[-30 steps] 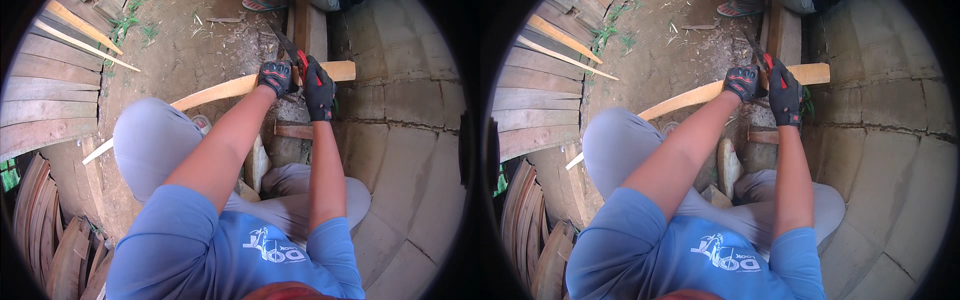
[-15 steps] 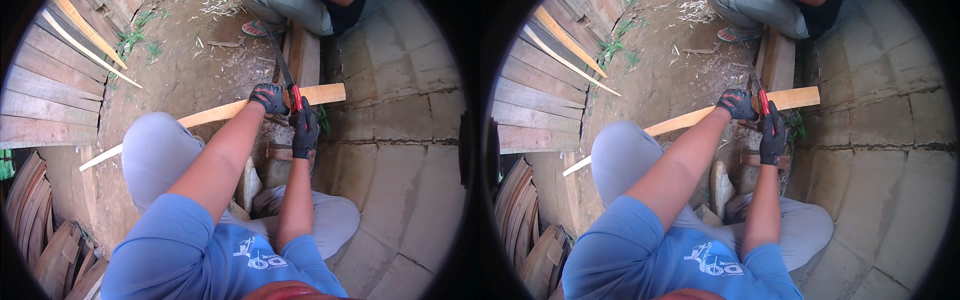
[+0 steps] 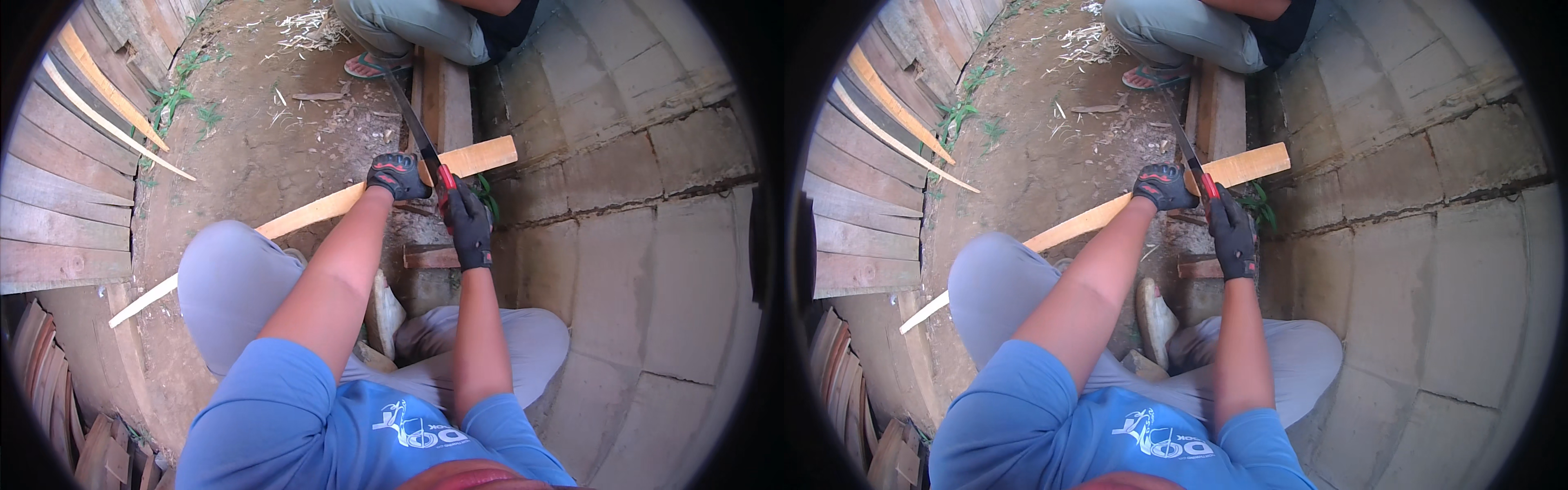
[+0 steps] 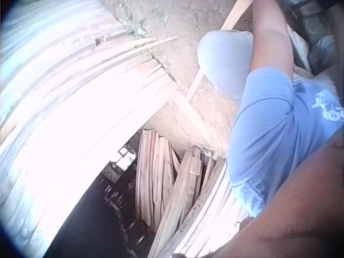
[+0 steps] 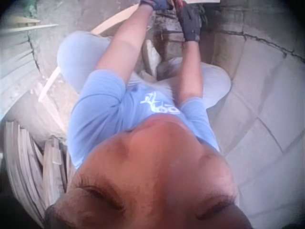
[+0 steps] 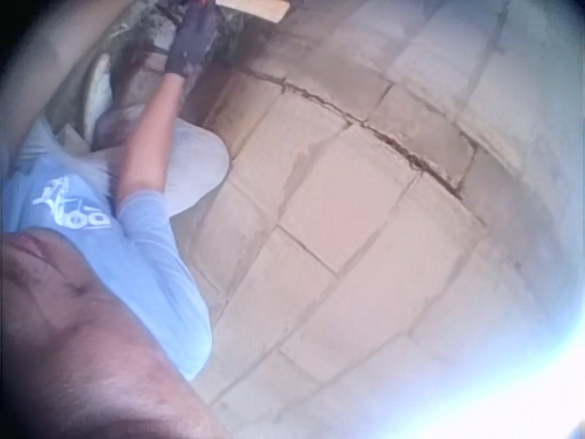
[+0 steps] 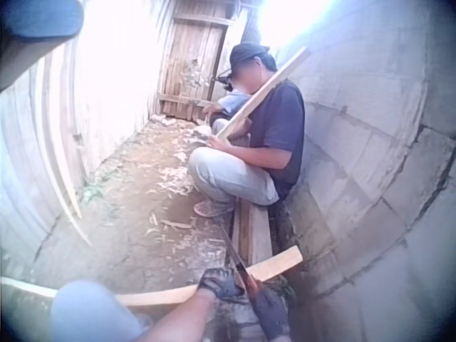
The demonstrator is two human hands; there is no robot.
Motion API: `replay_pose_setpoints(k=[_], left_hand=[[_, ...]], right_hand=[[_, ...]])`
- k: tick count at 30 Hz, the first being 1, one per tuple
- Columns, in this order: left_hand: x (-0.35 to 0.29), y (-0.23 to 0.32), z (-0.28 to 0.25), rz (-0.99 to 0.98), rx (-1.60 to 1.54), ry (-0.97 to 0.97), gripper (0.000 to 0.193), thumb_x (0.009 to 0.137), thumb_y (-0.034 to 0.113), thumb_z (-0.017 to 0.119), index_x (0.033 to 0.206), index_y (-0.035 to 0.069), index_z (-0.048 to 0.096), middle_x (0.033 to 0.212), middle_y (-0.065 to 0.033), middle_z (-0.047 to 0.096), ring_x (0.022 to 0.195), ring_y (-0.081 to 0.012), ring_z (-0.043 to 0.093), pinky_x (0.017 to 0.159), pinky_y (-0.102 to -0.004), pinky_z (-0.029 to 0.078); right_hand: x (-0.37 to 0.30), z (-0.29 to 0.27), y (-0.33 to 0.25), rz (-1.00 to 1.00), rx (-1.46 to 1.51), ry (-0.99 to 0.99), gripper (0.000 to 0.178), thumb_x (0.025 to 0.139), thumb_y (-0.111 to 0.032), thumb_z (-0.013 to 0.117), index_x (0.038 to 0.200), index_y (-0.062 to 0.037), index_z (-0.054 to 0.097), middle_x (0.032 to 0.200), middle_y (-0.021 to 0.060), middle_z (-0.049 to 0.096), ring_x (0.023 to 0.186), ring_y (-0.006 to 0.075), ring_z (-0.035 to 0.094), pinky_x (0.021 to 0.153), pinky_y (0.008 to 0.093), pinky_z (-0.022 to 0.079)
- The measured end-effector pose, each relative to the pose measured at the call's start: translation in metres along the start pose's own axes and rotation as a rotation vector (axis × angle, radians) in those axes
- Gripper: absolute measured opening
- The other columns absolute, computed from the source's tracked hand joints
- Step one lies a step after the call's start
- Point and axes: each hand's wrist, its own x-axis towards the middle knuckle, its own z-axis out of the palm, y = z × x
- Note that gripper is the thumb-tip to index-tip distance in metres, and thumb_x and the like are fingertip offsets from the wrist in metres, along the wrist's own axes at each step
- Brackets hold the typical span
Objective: The person sits on the ground and uses a hand saw to shave thin strips from a long piece of wood. The wood is held steady by the person's left hand and foot while the saw is used in the right hand to remove material.
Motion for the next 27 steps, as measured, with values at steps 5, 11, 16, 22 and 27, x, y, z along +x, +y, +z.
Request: replay_pose_setpoints(k=[5,11,16,22,27], left_hand=[[0.0,-0.007,0.007,-0.007,-0.056,0.031,0.067,0.075,0.063,0.079,0.116,0.009,0.08,0.117,-0.0182,0.079,0.111,-0.0339,0.077,0.098,-0.0471,0.062],[-0.003,-0.005,0.001,-0.004,-0.049,-0.005,0.071,0.076,0.063,0.078,0.122,0.009,0.077,0.12,-0.0174,0.078,0.113,-0.0328,0.077,0.1,-0.0465,0.061],[-0.006,-0.008,0.003,-0.007,-0.04,0.014,0.07,0.076,0.062,0.079,0.122,0.009,0.077,0.121,-0.0168,0.078,0.113,-0.0325,0.077,0.1,-0.046,0.061],[-0.003,-0.011,0.008,0.003,-0.031,0.062,0.068,0.078,0.064,0.08,0.119,0.009,0.078,0.122,-0.0167,0.078,0.113,-0.0324,0.076,0.099,-0.0468,0.061],[0.0,-0.011,0.02,0.018,-0.036,0.105,0.067,0.079,0.065,0.08,0.118,0.01,0.079,0.121,-0.0173,0.079,0.113,-0.033,0.076,0.098,-0.0476,0.061]], right_hand=[[-0.04,-0.067,-0.031,-0.026,-0.229,-0.028,0.044,0.107,-0.04,0.063,0.13,-0.0056,0.077,0.089,0.0092,0.074,0.076,0.0165,0.066,0.072,0.0361,0.053],[-0.101,-0.123,-0.078,0.029,-0.2,-0.144,0.052,0.101,-0.022,0.07,0.152,-0.0085,0.065,0.106,0.0071,0.078,0.082,0.0166,0.069,0.082,0.0364,0.057],[-0.133,-0.151,-0.133,0.088,-0.152,-0.165,0.06,0.099,-0.015,0.074,0.156,-0.0051,0.06,0.107,0.0066,0.077,0.082,0.0109,0.068,0.075,0.0304,0.057],[-0.109,-0.142,-0.174,0.151,-0.173,-0.134,0.054,0.102,-0.019,0.071,0.153,-0.0066,0.064,0.107,0.0084,0.079,0.08,0.0121,0.068,0.074,0.0308,0.057],[-0.072,-0.106,-0.184,0.115,-0.314,-0.034,0.045,0.103,-0.027,0.069,0.142,-0.0041,0.072,0.118,0.0147,0.081,0.093,0.0191,0.076,0.082,0.0356,0.06]])
